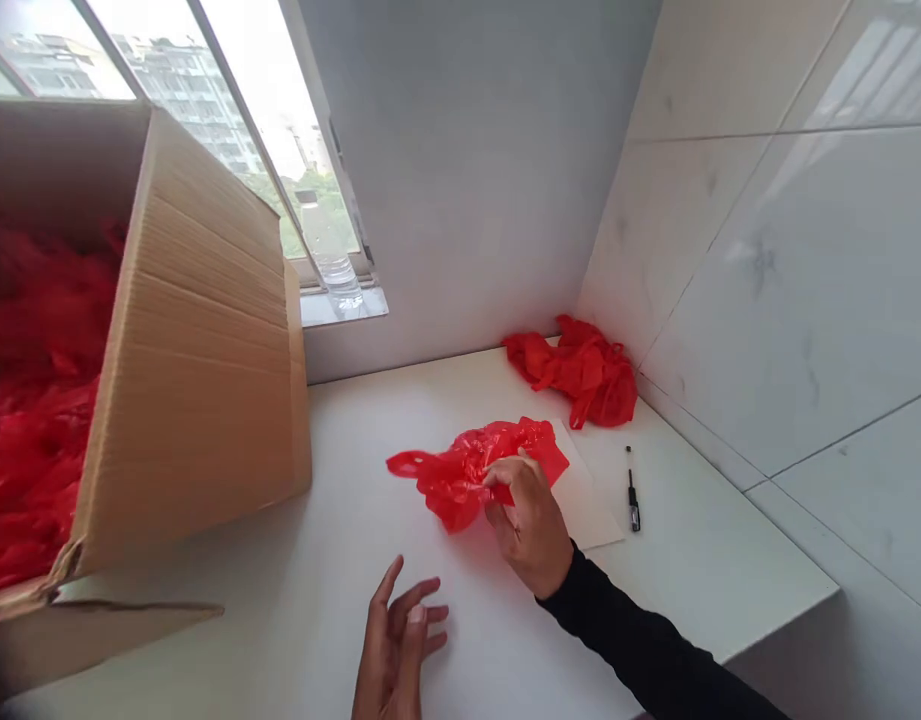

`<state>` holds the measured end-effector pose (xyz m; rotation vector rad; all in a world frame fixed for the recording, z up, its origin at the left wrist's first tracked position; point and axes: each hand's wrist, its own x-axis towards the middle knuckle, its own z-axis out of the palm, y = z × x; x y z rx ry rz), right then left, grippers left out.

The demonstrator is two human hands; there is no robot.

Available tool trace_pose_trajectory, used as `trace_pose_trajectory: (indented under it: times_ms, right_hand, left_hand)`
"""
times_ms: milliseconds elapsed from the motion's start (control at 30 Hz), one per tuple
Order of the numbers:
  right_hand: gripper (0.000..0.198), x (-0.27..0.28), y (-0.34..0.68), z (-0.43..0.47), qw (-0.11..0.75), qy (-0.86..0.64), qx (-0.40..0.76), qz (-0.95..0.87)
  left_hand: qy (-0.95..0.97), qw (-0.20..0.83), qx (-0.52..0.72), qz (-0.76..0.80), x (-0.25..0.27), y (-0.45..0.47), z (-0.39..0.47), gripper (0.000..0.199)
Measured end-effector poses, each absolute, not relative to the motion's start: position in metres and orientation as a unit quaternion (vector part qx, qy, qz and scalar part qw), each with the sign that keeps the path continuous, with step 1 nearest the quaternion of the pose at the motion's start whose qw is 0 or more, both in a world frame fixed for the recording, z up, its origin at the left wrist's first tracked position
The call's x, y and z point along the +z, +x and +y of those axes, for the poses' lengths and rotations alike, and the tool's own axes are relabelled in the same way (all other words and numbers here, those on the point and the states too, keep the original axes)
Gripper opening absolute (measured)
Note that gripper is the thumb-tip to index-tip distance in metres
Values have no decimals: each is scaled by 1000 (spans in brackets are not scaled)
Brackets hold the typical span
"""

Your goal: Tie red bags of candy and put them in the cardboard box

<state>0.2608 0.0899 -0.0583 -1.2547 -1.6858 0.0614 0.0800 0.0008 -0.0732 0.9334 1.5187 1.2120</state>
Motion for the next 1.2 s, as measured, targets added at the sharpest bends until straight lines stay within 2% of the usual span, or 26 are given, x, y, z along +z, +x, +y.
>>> trace_pose_trajectory:
  times_ms: [167,233,300,367,433,600,700,767,967,1033,1100,1167,1200]
  right_hand:
    - [24,-90,233,3,421,-485,142,-753]
    - [29,-87,233,-14,389,-476,173,-770]
    - [36,-76,239,-18,389,-475,193,-765]
    - [36,-63,248,-13,412,-487,190,-746]
    - [30,-53,254,1,416,-513,160,-734]
    - [41,-56,247,36,283,-525,111,-795]
    - [21,-66,247,43,230,-516,136,-814]
    - [16,-68,259,43,227,-517,150,-812]
    - [11,-42,296,40,255,-561,189,-765]
    - [12,-35,284,40,278,-536,207,-770]
    - [22,-38,261,41,289,-484,212,-798]
    - [38,-49,238,44,280,-442,202,-828]
    - [37,-57,229,46,273,-434,198,-836]
  left_hand:
    - [515,271,477,659,-70,62,-13,41]
    - [543,185,486,659,-64,50,-14,36]
    - [536,143,528,643,-58,37,-9,36]
    - [505,149,576,625,-53,24,2,38]
    - [503,167,564,633,-49,13,15,39]
    - [738,182,318,567,-49,4,38,42]
    - [785,215,248,525,-57,6,38,23]
    - [769,220,252,545,-62,0,32,15]
    - [675,188,310,642,-57,-28,12,26]
    - [704,176,299,620,-51,-24,12,36]
    - [765,152,262,569,-48,-15,16,41]
    - [804,122,231,535,-49,-8,21,35]
    - [810,109,224,532,-50,-7,23,29]
